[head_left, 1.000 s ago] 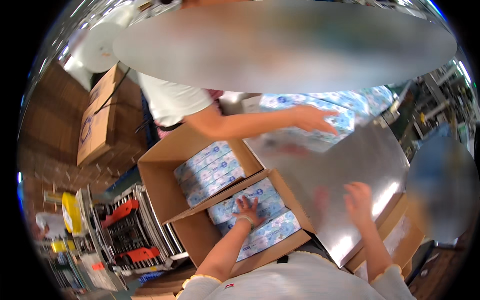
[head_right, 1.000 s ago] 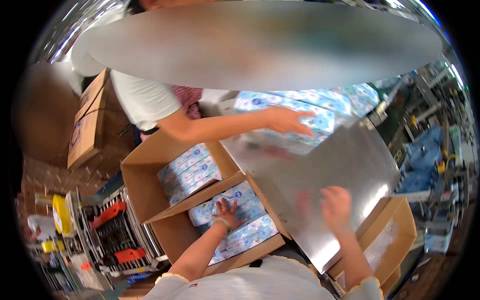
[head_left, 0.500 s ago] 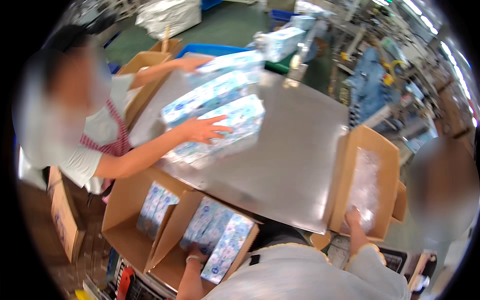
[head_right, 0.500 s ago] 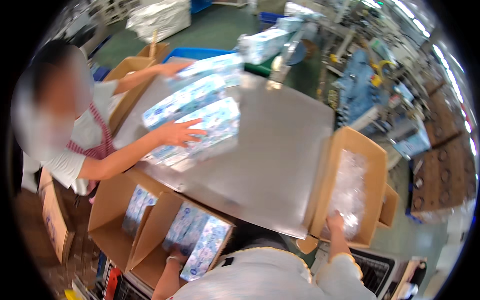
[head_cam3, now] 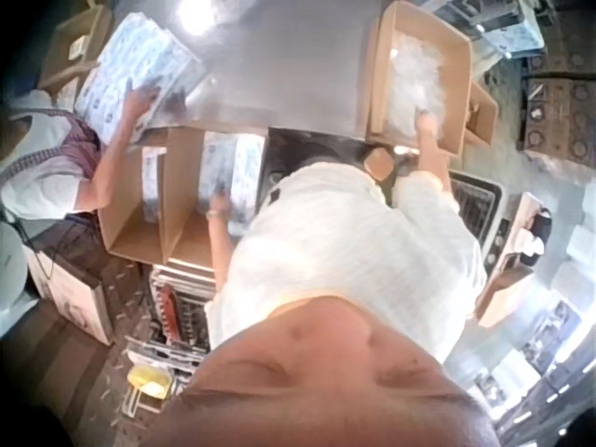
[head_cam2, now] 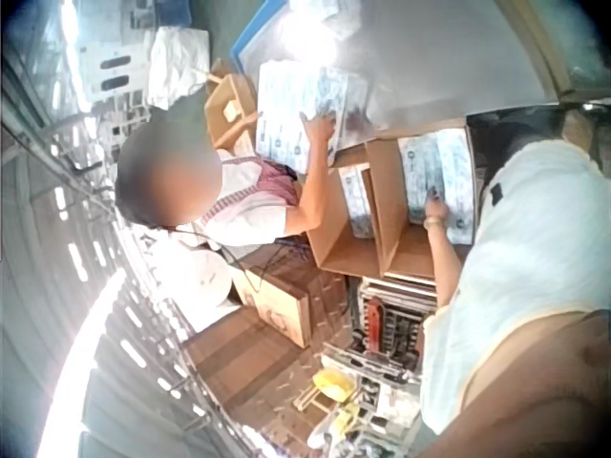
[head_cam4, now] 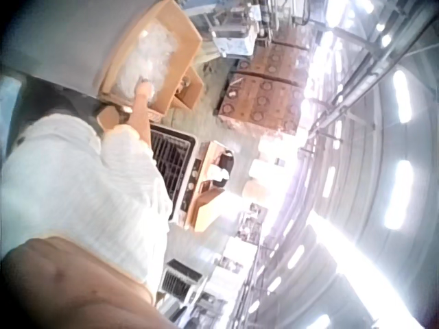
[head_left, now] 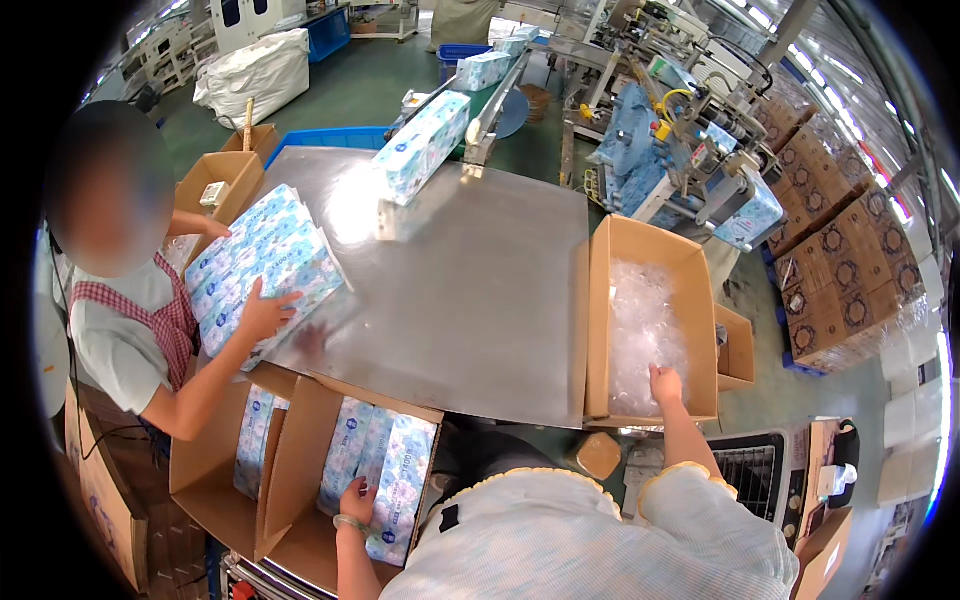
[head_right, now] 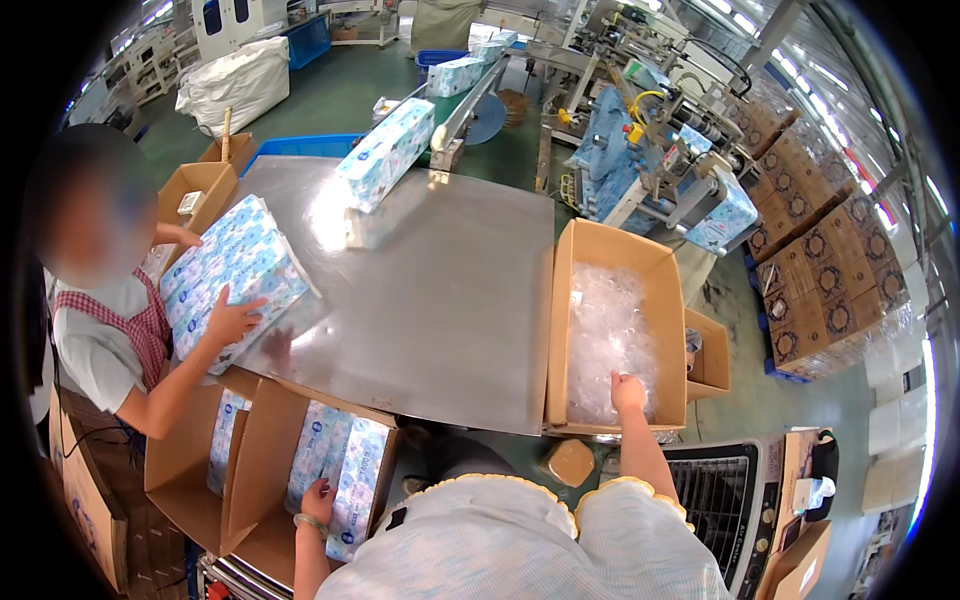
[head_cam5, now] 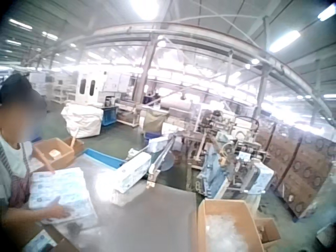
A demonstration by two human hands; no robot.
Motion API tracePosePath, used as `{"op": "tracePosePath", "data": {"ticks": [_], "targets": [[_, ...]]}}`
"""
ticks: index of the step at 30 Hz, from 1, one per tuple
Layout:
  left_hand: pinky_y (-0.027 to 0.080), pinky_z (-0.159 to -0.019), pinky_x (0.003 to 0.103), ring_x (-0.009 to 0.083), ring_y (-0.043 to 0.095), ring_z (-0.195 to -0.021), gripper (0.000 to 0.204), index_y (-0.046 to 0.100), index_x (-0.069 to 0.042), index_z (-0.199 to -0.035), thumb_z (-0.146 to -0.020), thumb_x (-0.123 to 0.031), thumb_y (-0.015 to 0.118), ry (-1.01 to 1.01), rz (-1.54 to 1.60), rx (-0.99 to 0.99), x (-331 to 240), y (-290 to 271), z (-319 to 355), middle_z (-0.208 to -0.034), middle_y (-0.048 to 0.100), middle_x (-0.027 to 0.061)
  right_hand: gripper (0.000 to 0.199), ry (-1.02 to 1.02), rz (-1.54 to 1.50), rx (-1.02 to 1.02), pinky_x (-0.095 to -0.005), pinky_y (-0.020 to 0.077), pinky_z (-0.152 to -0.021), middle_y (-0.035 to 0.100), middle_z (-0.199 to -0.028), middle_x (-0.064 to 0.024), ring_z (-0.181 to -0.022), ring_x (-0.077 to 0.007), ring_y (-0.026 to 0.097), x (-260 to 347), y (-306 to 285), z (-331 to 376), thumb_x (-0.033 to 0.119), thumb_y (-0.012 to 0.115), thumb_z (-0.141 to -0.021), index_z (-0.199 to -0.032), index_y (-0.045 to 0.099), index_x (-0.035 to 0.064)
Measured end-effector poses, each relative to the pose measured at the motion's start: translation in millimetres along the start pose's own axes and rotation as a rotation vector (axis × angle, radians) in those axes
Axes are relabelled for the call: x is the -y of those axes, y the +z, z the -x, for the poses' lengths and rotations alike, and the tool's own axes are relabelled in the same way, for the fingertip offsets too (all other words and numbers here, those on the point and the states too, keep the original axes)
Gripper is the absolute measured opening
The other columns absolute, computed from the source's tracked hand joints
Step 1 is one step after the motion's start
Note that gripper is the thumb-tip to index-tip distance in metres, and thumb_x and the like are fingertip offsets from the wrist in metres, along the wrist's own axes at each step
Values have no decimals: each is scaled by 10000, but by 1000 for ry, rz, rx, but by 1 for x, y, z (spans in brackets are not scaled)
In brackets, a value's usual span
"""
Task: The person picks up tissue bundles from a metal table, packs them into cardboard boxes, closes the box flaps, and pushes the boxes through a taping machine on a conveyor line.
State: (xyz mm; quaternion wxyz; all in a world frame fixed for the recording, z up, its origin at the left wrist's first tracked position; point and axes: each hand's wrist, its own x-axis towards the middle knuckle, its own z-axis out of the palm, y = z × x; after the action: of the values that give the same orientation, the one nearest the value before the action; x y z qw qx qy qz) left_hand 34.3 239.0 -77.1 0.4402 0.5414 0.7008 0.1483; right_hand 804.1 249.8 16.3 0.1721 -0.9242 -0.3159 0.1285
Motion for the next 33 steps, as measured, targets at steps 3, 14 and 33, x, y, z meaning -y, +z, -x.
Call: {"op": "tracePosePath", "data": {"ticks": [3,14,33], "targets": [[556,-855,379,267,705,-977,462,610,29,-1288,-904,-195,731,79,97,-5,-10,0,-3,-1125,707,195,228,103,-69,2,-463,552,-762,716,-828,-203,-810,-367,705,-37,2,-9,258,702,-851,-866,699,31],[546,-828,349,229,709,-944,332,653,10,-1217,-914,-112,709,257,203,-9,-108,-6,17,-1082,720,158,273,-33,-384,-444,-333,510,-596,682,-778,-96,-650,-178,635,-48,-16,-1,124,786,-809,-1037,655,51],[442,-492,210,70,603,-621,123,608,-56,-1049,-1013,-173,623,84,853,-211,-185,-31,69,-830,692,24,158,-968,-473,1296,-313,486,-650,641,-737,-23,-701,-120,579,411,135,344,172,666,-940,-900,665,18]]}}
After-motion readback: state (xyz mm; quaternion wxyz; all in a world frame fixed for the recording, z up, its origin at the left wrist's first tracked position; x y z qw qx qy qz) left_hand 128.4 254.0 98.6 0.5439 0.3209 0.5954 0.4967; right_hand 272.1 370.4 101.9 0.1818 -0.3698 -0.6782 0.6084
